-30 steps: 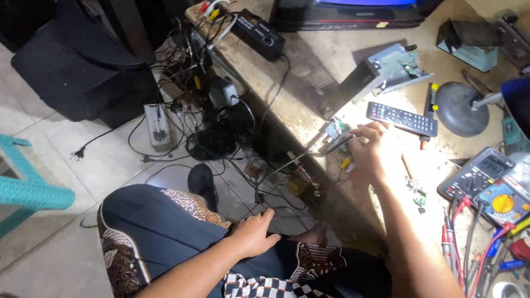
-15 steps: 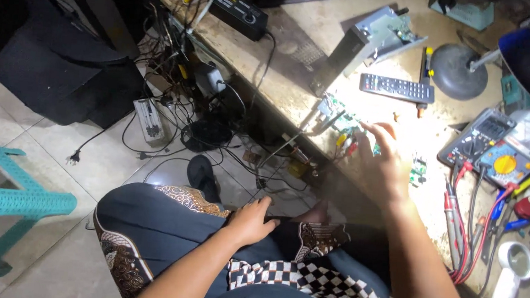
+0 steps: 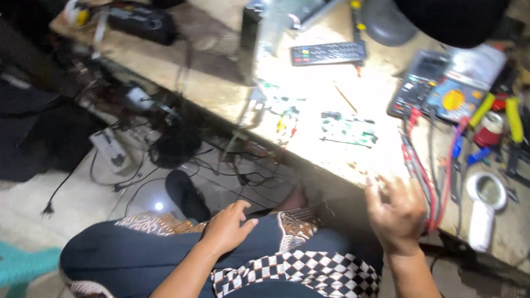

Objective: Testing and diagnosing a circuit board using a multimeter probe and a remote control while monitoring a TV screen.

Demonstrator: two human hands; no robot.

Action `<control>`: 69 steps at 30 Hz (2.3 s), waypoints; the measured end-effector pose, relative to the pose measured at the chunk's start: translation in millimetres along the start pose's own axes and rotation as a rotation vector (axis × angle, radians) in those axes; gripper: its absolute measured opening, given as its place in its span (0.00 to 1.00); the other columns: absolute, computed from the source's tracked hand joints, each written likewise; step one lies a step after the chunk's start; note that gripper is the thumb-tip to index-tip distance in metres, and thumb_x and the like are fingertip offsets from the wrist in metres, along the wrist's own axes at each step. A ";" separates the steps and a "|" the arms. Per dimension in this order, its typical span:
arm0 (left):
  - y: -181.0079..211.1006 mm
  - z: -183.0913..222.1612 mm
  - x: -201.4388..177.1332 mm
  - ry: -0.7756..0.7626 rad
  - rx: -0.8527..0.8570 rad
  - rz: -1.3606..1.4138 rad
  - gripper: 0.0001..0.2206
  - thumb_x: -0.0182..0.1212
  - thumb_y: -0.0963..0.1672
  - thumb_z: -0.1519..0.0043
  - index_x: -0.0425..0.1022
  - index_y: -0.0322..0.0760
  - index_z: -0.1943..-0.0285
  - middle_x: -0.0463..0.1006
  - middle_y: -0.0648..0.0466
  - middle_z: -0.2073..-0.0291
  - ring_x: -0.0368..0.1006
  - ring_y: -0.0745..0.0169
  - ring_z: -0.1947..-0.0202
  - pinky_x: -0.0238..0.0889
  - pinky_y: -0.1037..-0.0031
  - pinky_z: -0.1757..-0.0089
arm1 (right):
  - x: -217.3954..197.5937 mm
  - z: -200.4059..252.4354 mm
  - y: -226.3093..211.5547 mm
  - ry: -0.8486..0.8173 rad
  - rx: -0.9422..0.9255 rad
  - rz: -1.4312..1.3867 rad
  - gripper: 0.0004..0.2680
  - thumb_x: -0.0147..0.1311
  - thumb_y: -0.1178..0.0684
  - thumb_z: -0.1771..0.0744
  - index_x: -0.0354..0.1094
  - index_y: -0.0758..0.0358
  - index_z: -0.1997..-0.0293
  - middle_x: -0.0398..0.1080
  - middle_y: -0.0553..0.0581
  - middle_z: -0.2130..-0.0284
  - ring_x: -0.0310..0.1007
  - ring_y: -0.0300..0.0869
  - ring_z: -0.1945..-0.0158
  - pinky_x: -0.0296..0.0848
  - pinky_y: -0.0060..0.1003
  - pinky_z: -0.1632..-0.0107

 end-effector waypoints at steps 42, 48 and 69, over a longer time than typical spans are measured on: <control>166.0 58.5 -44.8 0.702 0.833 0.038 0.08 0.61 0.40 0.37 0.75 0.34 0.50 0.77 0.46 0.64 0.74 0.48 0.64 0.69 0.61 0.61 | -3.8 52.7 72.5 -0.280 1.101 -0.809 0.10 0.62 0.65 0.36 0.75 0.72 0.51 0.79 0.64 0.65 0.78 0.45 0.64 0.80 0.36 0.57; 230.5 76.1 -50.8 0.887 1.128 0.035 0.22 0.68 0.39 0.33 0.67 0.42 0.32 0.73 0.45 0.49 0.76 0.49 0.55 0.76 0.60 0.55 | 45.0 72.8 17.8 -0.408 1.284 -1.258 0.11 0.57 0.69 0.36 0.74 0.77 0.50 0.80 0.71 0.57 0.79 0.52 0.57 0.77 0.43 0.50; 207.6 105.6 -122.7 1.141 1.159 -0.249 0.09 0.77 0.42 0.38 0.82 0.45 0.52 0.72 0.53 0.49 0.75 0.56 0.54 0.78 0.70 0.55 | 38.5 -58.1 -85.5 -0.584 -0.092 -1.207 0.17 0.49 0.67 0.33 0.70 0.53 0.40 0.77 0.52 0.45 0.74 0.43 0.57 0.75 0.36 0.54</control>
Point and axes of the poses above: each hand's wrist, its own z-axis away from the middle knuckle, its own x-axis out of the palm, y = z × x, the point moved 10 cm from there along -z, towards the middle knuckle
